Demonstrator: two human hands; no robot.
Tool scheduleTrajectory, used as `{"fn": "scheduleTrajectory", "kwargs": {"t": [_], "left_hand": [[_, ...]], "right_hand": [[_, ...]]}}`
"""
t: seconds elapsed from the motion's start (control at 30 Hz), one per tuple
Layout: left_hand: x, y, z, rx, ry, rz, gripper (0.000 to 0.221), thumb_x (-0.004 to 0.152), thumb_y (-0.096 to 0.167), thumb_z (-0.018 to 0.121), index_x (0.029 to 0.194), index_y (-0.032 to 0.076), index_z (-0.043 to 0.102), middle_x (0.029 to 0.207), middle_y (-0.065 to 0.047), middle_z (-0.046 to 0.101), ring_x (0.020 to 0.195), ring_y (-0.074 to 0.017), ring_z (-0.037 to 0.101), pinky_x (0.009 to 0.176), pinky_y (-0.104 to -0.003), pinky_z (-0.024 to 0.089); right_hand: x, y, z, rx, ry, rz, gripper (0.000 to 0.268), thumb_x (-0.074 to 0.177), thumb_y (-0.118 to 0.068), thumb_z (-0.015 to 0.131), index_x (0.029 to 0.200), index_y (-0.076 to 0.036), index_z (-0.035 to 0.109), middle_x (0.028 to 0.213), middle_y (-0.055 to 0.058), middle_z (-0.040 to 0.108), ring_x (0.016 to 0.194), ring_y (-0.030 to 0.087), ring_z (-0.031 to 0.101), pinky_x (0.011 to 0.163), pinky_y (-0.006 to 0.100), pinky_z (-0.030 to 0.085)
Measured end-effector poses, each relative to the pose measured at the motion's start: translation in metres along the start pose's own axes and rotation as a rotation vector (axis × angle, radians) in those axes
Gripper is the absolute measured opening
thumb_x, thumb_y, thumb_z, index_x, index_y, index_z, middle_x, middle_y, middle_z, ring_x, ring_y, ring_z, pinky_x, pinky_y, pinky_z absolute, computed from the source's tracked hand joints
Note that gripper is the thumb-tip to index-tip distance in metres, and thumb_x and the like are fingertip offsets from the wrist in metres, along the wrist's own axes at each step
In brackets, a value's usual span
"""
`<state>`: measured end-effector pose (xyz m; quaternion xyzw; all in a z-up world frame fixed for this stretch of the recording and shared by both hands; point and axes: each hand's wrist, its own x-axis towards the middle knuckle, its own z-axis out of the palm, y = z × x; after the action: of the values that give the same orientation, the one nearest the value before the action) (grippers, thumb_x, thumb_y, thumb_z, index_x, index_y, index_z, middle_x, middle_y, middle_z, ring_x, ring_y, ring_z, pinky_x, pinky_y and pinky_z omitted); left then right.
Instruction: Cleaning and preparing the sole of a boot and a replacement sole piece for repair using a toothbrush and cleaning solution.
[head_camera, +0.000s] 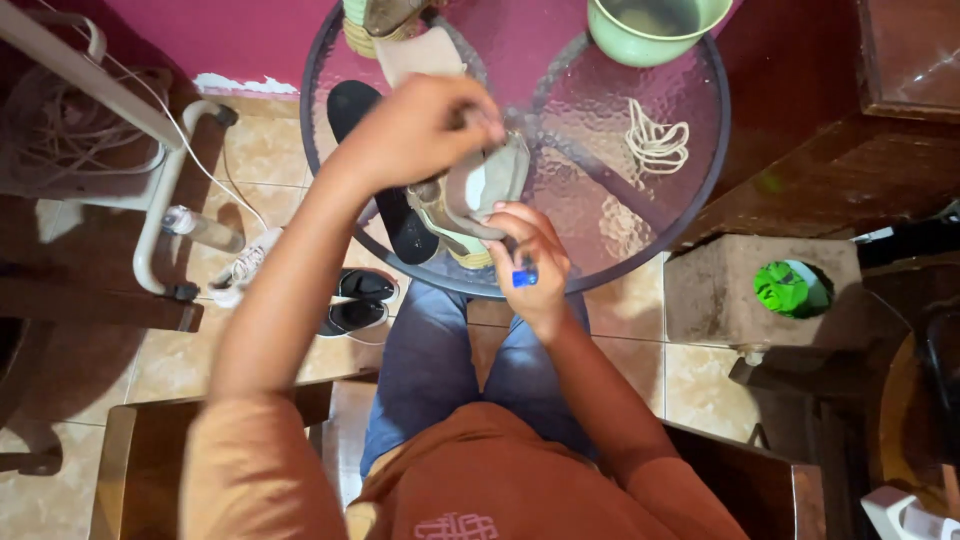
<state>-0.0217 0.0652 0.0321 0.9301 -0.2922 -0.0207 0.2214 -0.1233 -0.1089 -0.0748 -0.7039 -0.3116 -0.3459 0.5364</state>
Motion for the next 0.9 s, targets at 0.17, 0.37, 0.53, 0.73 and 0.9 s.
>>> {"fn": "scheduleTrajectory", "kwargs": {"t": [0.17, 0.37, 0.53, 0.73, 0.9], "left_hand": [[-0.07, 0.014, 0.04, -0.313, 0.876, -0.029, 0.024, 0.1, 0.013, 0.075, 0.116, 0.004, 0.06, 0.116, -0.01, 0.064, 0.109, -0.0251, 0.061, 0.099, -0.035, 0.047], [-0.095, 0.022, 0.153, -0.653, 1.026, -0.227, 0.068, 0.096, 0.017, 0.077, 0.15, 0.0, 0.039, 0.148, -0.02, 0.046, 0.133, -0.0276, 0.043, 0.118, -0.042, 0.033], [-0.083, 0.039, 0.145, -0.507, 0.742, -0.349, 0.135, 0.07, 0.018, 0.096, 0.161, -0.007, -0.002, 0.158, -0.043, 0.021, 0.144, -0.0599, 0.034, 0.12, -0.062, 0.032], [-0.025, 0.04, 0.148, -0.434, 0.78, -0.255, 0.128, 0.073, 0.01, 0.095, 0.156, -0.017, 0.002, 0.154, -0.05, 0.017, 0.143, -0.0683, 0.026, 0.12, -0.065, 0.028], [0.034, 0.02, 0.168, -0.352, 0.751, -0.291, 0.141, 0.067, 0.02, 0.1, 0.163, -0.004, -0.001, 0.162, -0.04, 0.015, 0.143, -0.0583, 0.038, 0.116, -0.055, 0.042]], "right_hand": [[0.004, 0.001, 0.004, 0.019, 0.005, -0.014, 0.04, 0.099, 0.002, 0.064, 0.074, -0.006, 0.034, 0.11, 0.018, 0.074, 0.113, 0.038, 0.069, 0.097, 0.045, 0.059], [-0.001, 0.008, 0.007, 0.106, 0.136, -0.062, 0.052, 0.102, -0.005, 0.066, 0.059, -0.006, 0.038, 0.112, 0.019, 0.078, 0.106, 0.044, 0.074, 0.089, 0.046, 0.058], [-0.019, 0.023, 0.016, 0.26, 0.413, 0.142, 0.038, 0.103, -0.012, 0.064, 0.076, -0.012, 0.037, 0.13, 0.024, 0.068, 0.129, 0.034, 0.061, 0.095, 0.036, 0.05], [-0.028, 0.054, 0.005, 0.249, 0.412, 0.3, 0.036, 0.104, -0.012, 0.067, 0.087, -0.013, 0.034, 0.122, 0.019, 0.065, 0.114, 0.03, 0.064, 0.1, 0.041, 0.047], [-0.036, 0.072, 0.003, 0.344, 0.473, 0.418, 0.035, 0.101, -0.001, 0.063, 0.084, -0.013, 0.035, 0.115, 0.016, 0.066, 0.107, 0.023, 0.065, 0.092, 0.035, 0.049]]}}
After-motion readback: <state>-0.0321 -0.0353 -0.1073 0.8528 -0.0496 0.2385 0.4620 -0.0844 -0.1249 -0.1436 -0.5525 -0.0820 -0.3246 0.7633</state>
